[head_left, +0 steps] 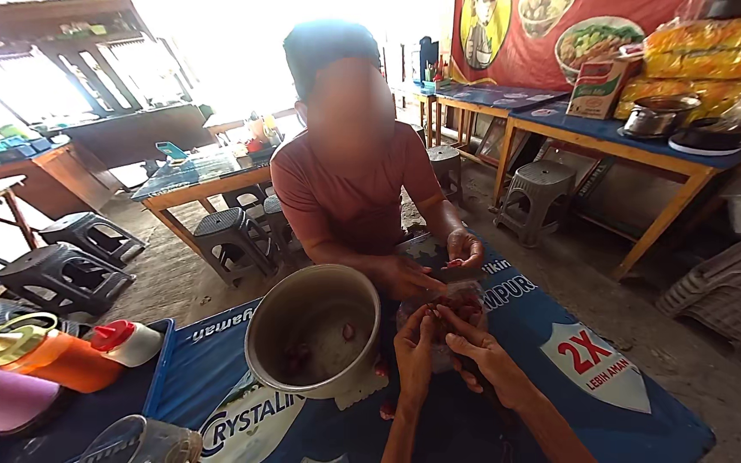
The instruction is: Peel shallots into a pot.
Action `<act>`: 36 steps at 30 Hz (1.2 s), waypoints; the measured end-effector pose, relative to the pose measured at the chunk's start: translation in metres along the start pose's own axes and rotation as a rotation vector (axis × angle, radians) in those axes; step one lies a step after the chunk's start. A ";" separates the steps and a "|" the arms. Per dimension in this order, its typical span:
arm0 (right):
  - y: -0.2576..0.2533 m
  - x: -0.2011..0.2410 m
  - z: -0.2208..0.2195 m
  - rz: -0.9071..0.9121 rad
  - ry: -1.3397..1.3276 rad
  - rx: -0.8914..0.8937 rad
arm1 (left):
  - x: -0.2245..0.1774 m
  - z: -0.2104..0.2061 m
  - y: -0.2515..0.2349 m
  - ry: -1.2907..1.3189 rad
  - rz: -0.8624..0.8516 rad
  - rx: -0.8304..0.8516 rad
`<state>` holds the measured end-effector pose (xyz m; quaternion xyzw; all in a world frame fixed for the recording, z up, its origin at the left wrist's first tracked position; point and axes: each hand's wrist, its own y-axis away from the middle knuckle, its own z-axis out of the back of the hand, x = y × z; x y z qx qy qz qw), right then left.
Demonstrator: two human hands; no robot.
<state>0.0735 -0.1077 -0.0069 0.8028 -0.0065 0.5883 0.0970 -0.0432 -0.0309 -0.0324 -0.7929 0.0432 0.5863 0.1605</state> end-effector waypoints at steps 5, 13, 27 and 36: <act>0.001 0.000 0.002 0.007 0.032 -0.016 | 0.001 0.006 -0.002 -0.092 -0.031 0.053; 0.003 -0.003 -0.001 0.064 0.090 -0.041 | -0.007 0.004 -0.002 -0.059 0.010 0.017; 0.005 -0.005 0.002 0.122 0.207 0.006 | 0.004 0.010 -0.005 0.149 0.112 0.024; 0.005 -0.009 0.003 0.133 0.203 0.013 | -0.003 0.010 -0.004 0.058 0.047 0.037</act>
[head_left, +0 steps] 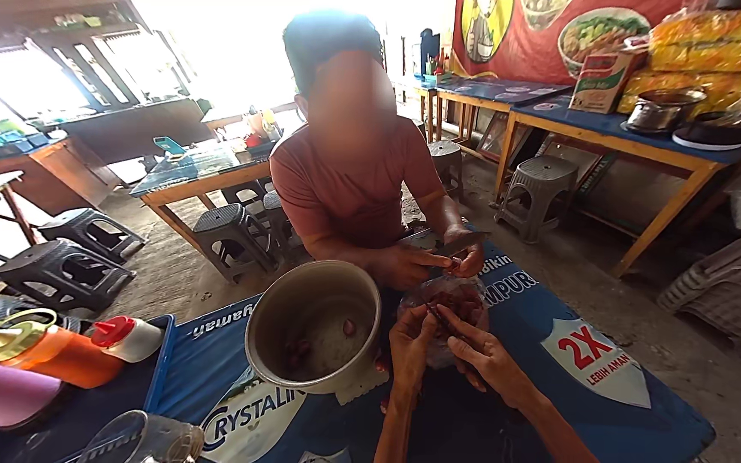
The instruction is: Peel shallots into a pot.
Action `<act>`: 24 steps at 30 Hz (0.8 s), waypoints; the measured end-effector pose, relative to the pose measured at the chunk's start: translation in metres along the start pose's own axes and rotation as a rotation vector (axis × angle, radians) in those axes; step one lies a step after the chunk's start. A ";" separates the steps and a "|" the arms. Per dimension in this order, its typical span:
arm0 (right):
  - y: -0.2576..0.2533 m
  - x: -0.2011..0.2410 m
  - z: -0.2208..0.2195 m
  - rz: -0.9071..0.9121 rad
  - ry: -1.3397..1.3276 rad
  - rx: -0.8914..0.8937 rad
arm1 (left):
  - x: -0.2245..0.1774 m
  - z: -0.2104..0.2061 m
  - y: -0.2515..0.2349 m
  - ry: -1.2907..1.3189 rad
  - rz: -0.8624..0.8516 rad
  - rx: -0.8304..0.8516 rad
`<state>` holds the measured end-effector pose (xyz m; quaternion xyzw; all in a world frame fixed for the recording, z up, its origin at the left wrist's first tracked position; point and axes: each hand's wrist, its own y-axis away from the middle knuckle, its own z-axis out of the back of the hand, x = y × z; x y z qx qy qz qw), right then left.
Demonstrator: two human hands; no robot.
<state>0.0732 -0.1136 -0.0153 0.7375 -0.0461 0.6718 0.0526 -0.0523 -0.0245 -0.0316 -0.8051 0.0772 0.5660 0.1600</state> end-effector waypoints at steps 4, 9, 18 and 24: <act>0.000 -0.001 -0.004 0.018 0.036 -0.047 | 0.003 -0.002 0.001 -0.001 -0.018 -0.017; -0.002 -0.007 -0.011 0.111 0.119 -0.122 | 0.008 -0.004 0.002 -0.015 -0.090 -0.040; -0.002 0.006 -0.003 -0.169 -0.306 0.002 | 0.007 -0.002 0.000 -0.032 -0.092 -0.004; 0.000 0.006 0.000 -0.083 -0.231 0.061 | 0.003 -0.003 0.000 -0.030 -0.097 0.013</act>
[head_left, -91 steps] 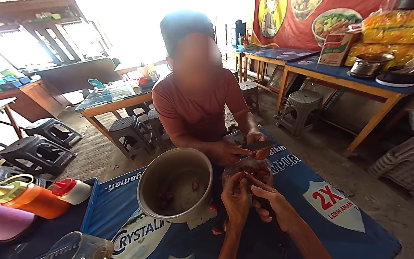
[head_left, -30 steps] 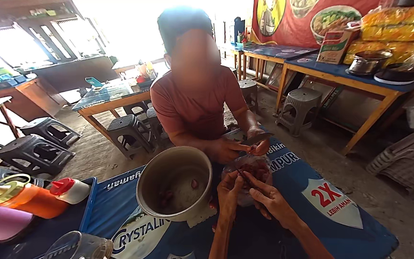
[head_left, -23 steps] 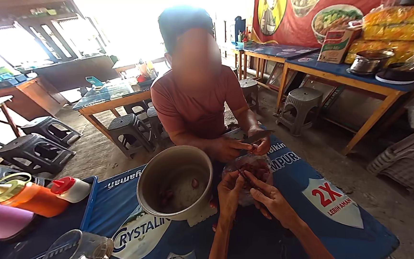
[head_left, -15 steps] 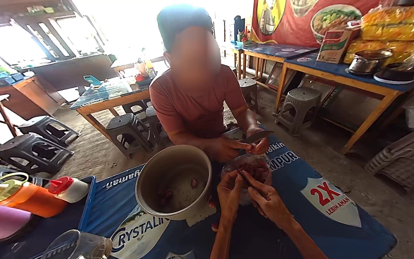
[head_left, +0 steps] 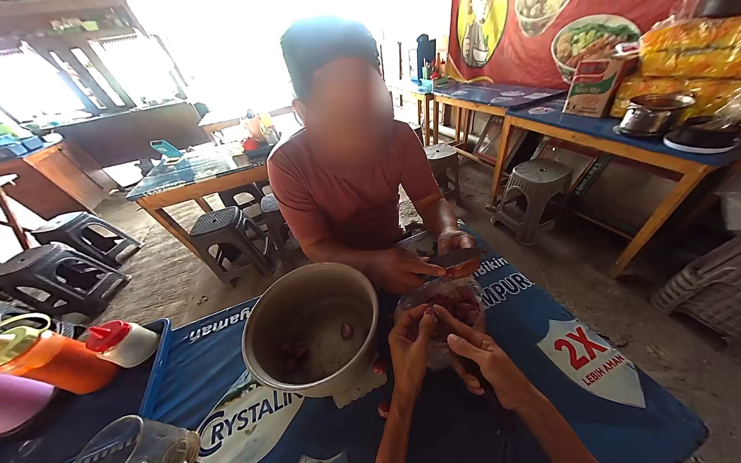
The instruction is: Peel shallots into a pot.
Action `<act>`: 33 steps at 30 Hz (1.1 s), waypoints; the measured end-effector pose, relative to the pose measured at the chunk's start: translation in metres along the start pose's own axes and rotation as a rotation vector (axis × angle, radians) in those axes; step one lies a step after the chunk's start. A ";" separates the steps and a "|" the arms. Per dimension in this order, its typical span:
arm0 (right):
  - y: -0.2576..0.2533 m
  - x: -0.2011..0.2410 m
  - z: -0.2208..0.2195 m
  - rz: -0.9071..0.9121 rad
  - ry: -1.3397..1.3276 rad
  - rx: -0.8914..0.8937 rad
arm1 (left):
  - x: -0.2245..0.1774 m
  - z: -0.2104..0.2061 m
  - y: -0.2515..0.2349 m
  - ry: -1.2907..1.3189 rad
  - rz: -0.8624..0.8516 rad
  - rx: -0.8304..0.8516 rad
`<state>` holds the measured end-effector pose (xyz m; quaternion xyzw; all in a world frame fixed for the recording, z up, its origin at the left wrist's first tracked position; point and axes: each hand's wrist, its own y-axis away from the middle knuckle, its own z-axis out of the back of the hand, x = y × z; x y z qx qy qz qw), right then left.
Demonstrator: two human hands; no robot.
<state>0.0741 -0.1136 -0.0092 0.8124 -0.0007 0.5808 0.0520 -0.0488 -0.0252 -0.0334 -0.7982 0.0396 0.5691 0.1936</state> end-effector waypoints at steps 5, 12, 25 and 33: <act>-0.002 -0.007 -0.003 0.066 0.070 -0.090 | -0.002 -0.002 0.001 -0.022 0.018 -0.007; -0.001 -0.001 -0.004 -0.063 -0.167 -0.088 | 0.003 0.007 -0.004 0.137 0.206 0.061; 0.001 0.002 -0.006 0.007 -0.096 -0.189 | -0.006 0.005 -0.004 0.195 0.244 -0.041; 0.004 0.004 -0.009 0.019 0.021 -0.078 | -0.008 -0.001 -0.001 0.132 0.116 -0.038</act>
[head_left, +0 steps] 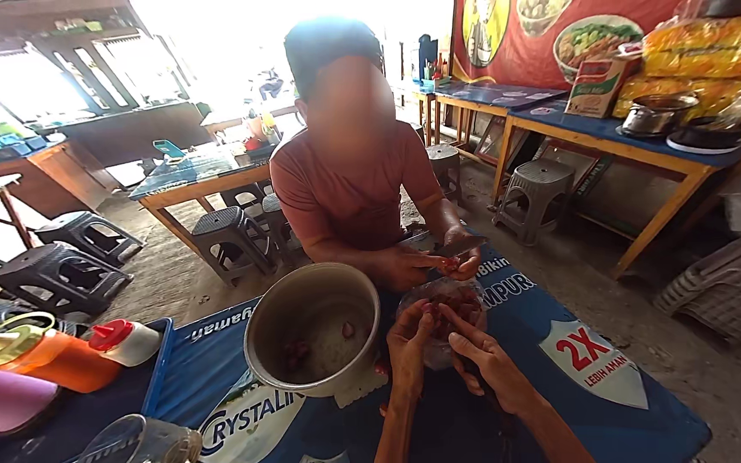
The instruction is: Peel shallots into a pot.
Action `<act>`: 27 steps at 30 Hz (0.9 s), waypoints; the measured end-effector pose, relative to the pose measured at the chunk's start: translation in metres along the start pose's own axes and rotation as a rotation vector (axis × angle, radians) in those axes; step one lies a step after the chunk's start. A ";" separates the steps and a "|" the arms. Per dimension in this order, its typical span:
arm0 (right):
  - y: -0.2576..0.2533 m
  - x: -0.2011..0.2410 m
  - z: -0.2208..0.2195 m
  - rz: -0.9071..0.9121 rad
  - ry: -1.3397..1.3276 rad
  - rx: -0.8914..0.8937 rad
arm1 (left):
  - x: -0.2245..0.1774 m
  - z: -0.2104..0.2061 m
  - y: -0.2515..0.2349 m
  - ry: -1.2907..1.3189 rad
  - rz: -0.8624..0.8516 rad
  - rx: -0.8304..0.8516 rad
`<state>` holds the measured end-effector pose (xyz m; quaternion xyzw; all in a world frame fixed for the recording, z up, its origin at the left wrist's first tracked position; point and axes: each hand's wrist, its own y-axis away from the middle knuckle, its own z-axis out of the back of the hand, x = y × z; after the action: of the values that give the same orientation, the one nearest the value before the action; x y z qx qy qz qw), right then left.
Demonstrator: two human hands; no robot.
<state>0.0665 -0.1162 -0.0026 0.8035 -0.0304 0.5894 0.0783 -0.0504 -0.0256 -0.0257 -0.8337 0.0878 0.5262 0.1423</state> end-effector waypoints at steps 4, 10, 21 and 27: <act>-0.001 -0.002 -0.002 0.004 0.017 0.011 | 0.000 -0.006 0.004 -0.026 -0.105 -0.032; -0.001 -0.002 0.000 -0.003 -0.015 0.001 | 0.005 -0.006 0.005 -0.009 -0.152 -0.003; -0.005 -0.004 -0.003 0.024 0.095 -0.094 | 0.012 -0.005 0.004 -0.032 -0.234 -0.011; -0.003 0.000 0.001 -0.053 -0.083 -0.051 | 0.010 -0.006 0.005 0.004 -0.180 -0.004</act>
<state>0.0680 -0.1135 -0.0032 0.8256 -0.0274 0.5521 0.1132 -0.0423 -0.0329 -0.0329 -0.8395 0.0115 0.5100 0.1872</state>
